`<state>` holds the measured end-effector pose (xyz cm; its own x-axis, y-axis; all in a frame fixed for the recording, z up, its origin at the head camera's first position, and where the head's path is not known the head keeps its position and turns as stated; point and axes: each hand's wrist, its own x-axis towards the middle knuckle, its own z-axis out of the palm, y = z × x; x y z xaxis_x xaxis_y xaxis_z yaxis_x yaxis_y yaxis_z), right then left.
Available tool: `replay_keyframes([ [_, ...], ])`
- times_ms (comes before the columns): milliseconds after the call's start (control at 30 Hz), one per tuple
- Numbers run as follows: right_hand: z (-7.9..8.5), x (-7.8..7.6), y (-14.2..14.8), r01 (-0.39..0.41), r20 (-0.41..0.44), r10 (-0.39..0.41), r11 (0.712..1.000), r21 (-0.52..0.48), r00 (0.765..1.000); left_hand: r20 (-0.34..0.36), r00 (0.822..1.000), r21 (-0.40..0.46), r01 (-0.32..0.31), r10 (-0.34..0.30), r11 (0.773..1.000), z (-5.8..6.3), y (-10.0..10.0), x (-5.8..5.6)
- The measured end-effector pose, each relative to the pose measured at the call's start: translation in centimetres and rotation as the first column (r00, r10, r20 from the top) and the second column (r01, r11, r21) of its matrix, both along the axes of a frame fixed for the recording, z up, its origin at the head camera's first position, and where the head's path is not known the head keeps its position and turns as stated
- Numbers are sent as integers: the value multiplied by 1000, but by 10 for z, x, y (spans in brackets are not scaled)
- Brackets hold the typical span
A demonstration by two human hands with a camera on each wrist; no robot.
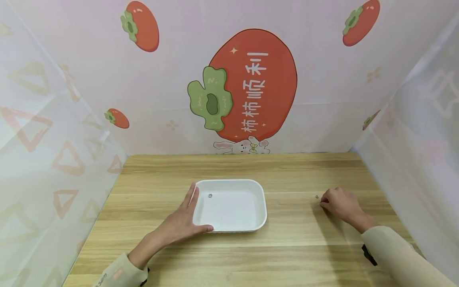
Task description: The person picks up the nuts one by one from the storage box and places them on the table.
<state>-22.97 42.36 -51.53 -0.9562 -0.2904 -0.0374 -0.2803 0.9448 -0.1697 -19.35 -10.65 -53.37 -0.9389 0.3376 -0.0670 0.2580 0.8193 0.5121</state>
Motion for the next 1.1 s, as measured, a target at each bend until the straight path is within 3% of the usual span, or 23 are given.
replay_keyframes([
  [600,6,1,-2,-24,-3,24,999,39,1000,-9,1000,-4,7,-7,1000,0,0,-1],
  [833,24,-1,-17,-60,-26,61,998,37,998,-2,1000,6,2,-2,1000,0,-1,0],
  [1100,53,-6,-63,-121,-69,124,992,46,990,-4,1000,1,5,-5,1000,1,0,0],
])
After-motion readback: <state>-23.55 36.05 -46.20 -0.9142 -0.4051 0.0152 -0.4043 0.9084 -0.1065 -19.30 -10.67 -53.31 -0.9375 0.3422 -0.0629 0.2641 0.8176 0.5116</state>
